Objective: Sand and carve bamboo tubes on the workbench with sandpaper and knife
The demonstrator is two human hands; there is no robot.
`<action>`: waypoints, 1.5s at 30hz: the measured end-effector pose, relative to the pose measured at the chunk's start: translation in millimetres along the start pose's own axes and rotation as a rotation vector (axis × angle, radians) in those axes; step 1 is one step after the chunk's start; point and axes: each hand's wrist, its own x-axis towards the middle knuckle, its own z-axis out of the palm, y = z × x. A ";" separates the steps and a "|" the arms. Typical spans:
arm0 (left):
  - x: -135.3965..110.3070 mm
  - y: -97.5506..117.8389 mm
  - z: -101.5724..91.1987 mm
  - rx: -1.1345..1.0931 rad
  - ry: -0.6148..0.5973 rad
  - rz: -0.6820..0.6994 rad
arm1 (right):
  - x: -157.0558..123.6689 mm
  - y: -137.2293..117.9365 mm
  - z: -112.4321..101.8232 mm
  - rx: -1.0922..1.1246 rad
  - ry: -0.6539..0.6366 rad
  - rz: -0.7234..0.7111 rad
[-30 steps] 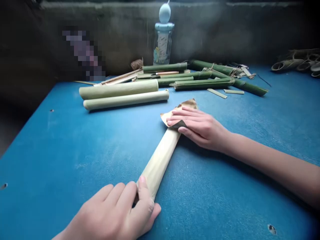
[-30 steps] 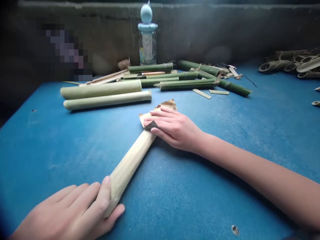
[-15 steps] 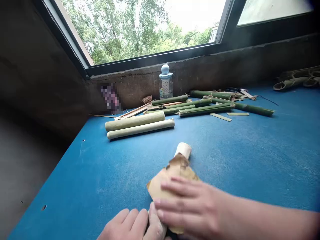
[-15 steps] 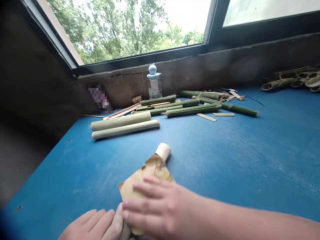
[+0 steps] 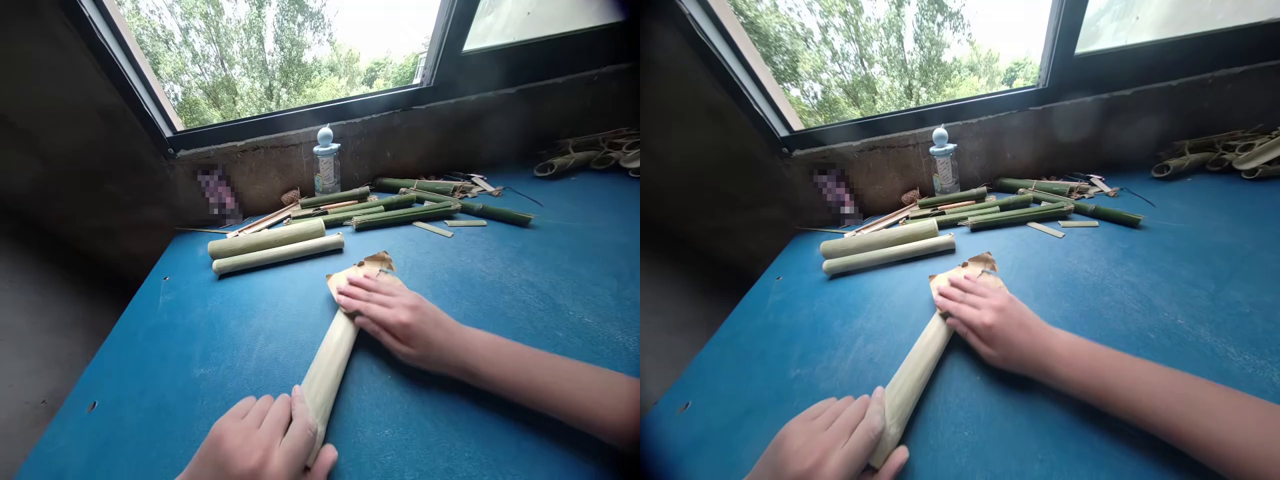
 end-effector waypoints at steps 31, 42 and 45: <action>10.0 -5.5 0.4 -0.132 -0.062 -0.007 | -4.2 95.1 -12.0 0.043 -0.019 0.188; 118.6 -8.3 55.6 -0.006 -0.352 -0.077 | -26.7 133.6 -54.0 -0.028 0.385 0.582; 162.3 -19.3 68.2 0.006 -0.342 -0.109 | -28.8 135.2 -55.0 -0.038 0.297 0.513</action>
